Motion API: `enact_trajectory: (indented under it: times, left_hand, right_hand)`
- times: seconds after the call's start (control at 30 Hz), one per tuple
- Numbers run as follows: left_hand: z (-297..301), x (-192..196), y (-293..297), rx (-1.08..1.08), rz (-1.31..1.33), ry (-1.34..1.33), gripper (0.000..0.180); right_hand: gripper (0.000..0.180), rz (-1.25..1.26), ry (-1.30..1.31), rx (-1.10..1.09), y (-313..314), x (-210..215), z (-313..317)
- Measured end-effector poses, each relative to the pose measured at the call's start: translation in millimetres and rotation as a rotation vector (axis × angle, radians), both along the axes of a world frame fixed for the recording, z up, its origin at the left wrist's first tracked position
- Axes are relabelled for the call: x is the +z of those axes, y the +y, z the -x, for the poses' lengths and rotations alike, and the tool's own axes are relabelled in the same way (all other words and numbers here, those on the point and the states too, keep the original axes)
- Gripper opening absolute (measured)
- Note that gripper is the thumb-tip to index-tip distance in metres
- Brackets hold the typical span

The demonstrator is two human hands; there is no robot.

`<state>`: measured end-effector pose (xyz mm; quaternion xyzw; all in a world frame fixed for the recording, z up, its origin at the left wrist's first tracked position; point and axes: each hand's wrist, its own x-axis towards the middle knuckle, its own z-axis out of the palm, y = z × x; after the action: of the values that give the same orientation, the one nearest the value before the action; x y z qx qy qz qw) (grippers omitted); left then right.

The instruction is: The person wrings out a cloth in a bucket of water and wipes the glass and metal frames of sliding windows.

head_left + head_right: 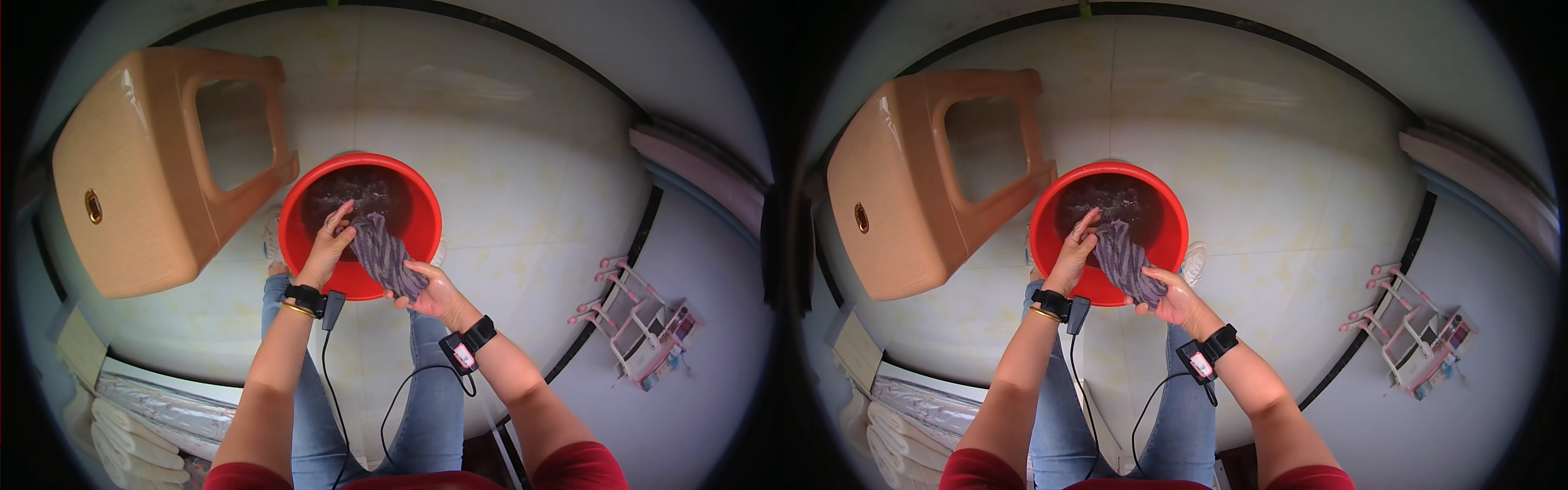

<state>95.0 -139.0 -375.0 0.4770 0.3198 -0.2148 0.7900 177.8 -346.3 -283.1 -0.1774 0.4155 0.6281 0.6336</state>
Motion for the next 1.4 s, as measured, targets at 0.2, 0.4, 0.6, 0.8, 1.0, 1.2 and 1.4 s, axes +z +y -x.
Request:
enact_trajectory:
  times: [0.2, 0.4, 0.6, 0.8, 1.0, 1.2, 1.4]
  left_hand:
    - [-23.1, 13.1, -19.6, 0.351, 0.633, -0.122, 0.090]
    - [-11.2, 4.3, -15.7, 0.332, 0.629, -0.023, 0.043]
    - [-38.1, 27.6, -22.0, 0.325, 0.366, 0.275, 0.017]
    - [-56.2, 31.2, -21.9, 0.141, 0.171, 0.273, 0.017]
    - [-58.0, 7.0, -29.8, 0.026, -0.125, 0.139, 0.017]
    - [-65.9, -5.0, -39.4, -0.217, -0.544, 0.238, 0.011]
    - [-65.5, -31.5, -48.4, -0.402, -0.706, 0.405, 0.009]
  right_hand:
    - [0.039, -0.036, 0.194, -0.128, -6.4, -6.2, 10.3]
    - [0.040, -0.066, 0.165, -0.105, -1.9, -4.9, 2.6]
    - [0.075, -0.078, -0.304, 0.507, -1.0, -12.8, -18.6]
    - [0.083, -0.040, -0.953, 0.871, 15.1, -19.8, -14.6]
    - [0.081, 0.239, -1.170, 1.366, 33.1, -25.2, -15.1]
    - [0.051, 0.295, -1.173, 1.574, 45.4, -26.8, -21.7]
    - [0.048, 0.259, -1.270, 1.665, 40.1, -45.0, -12.8]
